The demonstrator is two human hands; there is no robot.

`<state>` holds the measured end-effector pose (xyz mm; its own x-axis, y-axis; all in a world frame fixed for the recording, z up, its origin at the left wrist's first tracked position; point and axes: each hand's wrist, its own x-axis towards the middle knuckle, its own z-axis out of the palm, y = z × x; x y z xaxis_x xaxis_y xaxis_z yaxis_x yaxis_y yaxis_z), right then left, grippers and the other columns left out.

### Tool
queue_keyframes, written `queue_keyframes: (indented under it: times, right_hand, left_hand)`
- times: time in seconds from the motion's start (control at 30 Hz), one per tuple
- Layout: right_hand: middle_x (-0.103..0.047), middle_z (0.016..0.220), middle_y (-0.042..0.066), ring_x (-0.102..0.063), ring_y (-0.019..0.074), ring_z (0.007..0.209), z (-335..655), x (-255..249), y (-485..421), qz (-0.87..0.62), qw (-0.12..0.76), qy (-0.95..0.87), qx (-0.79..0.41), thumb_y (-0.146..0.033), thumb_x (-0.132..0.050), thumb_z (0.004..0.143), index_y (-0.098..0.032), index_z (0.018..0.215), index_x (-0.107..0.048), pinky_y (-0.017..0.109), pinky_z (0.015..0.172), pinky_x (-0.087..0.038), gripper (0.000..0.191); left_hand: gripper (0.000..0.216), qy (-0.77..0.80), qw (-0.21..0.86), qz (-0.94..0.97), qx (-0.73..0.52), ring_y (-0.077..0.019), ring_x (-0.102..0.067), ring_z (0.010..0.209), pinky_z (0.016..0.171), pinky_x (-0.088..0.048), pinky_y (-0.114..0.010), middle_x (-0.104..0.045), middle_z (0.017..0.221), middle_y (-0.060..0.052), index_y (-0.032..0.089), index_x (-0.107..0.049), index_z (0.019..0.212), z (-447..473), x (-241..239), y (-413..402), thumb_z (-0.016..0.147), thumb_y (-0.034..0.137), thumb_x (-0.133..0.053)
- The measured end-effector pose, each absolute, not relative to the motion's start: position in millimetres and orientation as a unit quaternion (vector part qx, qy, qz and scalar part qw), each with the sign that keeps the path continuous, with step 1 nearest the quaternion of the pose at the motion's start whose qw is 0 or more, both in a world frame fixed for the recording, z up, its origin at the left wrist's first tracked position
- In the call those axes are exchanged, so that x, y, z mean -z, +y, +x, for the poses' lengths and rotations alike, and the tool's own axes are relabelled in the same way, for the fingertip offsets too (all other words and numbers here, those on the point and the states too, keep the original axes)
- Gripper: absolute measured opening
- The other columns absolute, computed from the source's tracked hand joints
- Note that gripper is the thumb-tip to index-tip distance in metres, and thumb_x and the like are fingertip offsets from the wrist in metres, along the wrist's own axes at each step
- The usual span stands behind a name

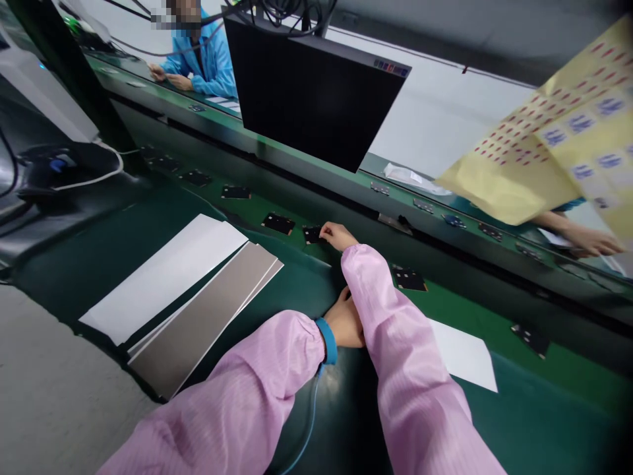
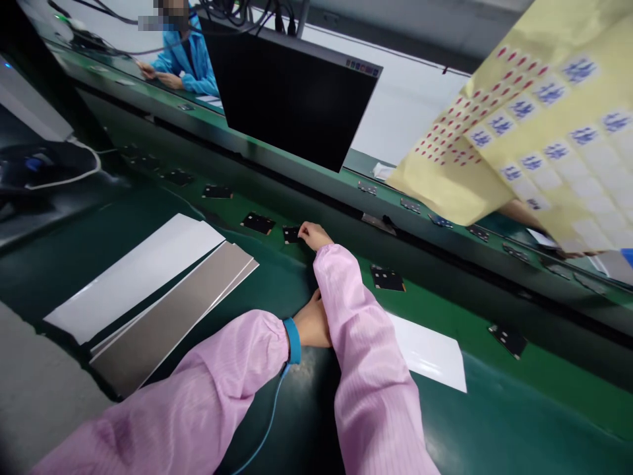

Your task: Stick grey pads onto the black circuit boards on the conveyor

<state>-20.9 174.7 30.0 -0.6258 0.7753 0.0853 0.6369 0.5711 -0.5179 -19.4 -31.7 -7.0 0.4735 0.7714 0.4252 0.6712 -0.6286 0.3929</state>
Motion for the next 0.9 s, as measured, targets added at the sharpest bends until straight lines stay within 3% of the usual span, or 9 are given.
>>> queue_keyframes:
  times: [0.27, 0.57, 0.77, 0.9]
  right_hand:
    - [-0.057, 0.066, -0.001, -0.052, 0.0094, 0.060, -24, -23, 196, -0.440, 0.092, -0.861, -0.239, -0.014, -0.053, 0.079, -0.016, 0.077, -0.059, 0.021, 0.061, -0.040, 0.007]
    - [-0.060, 0.066, -0.001, -0.053, 0.0098, 0.059, -13, -29, 191, -0.468, 0.065, -0.850, -0.233, -0.015, -0.055, 0.080, -0.017, 0.076, -0.060, 0.022, 0.063, -0.041, 0.007]
    - [-0.060, 0.068, 0.000, -0.054, 0.0112, 0.062, -1, -26, 190, -0.483, 0.082, -0.844, -0.219, -0.017, -0.058, 0.078, -0.018, 0.079, -0.060, 0.023, 0.062, -0.040, 0.003]
    - [-0.060, 0.073, 0.001, -0.056, 0.0145, 0.068, 14, -18, 179, -0.472, 0.140, -0.850, -0.187, -0.017, -0.055, 0.080, -0.020, 0.093, -0.062, 0.026, 0.067, -0.043, 0.015]
  left_hand:
    - [0.037, 0.428, 0.092, 0.850, -0.294, -0.0337, -0.039, 0.121, 0.105, -0.018, -0.060, -0.056, 0.119, -0.010, 0.023, -0.056, 0.114, -18, 8, -28, 0.081, 0.038, -0.052]
    - [0.042, 0.422, 0.111, 0.854, -0.283, -0.0317, -0.035, 0.122, 0.108, -0.012, -0.054, -0.054, 0.121, -0.010, 0.023, -0.056, 0.112, -21, 1, -29, 0.074, 0.040, -0.060]
    - [0.045, 0.427, 0.111, 0.851, -0.285, -0.0319, -0.036, 0.122, 0.109, -0.012, -0.052, -0.053, 0.122, -0.011, 0.021, -0.056, 0.113, -22, -3, -29, 0.072, 0.040, -0.061]
    - [0.053, 0.427, 0.108, 0.852, -0.282, -0.0314, -0.034, 0.124, 0.109, -0.013, -0.051, -0.050, 0.126, -0.012, 0.020, -0.051, 0.120, -22, -1, -29, 0.073, 0.042, -0.061]
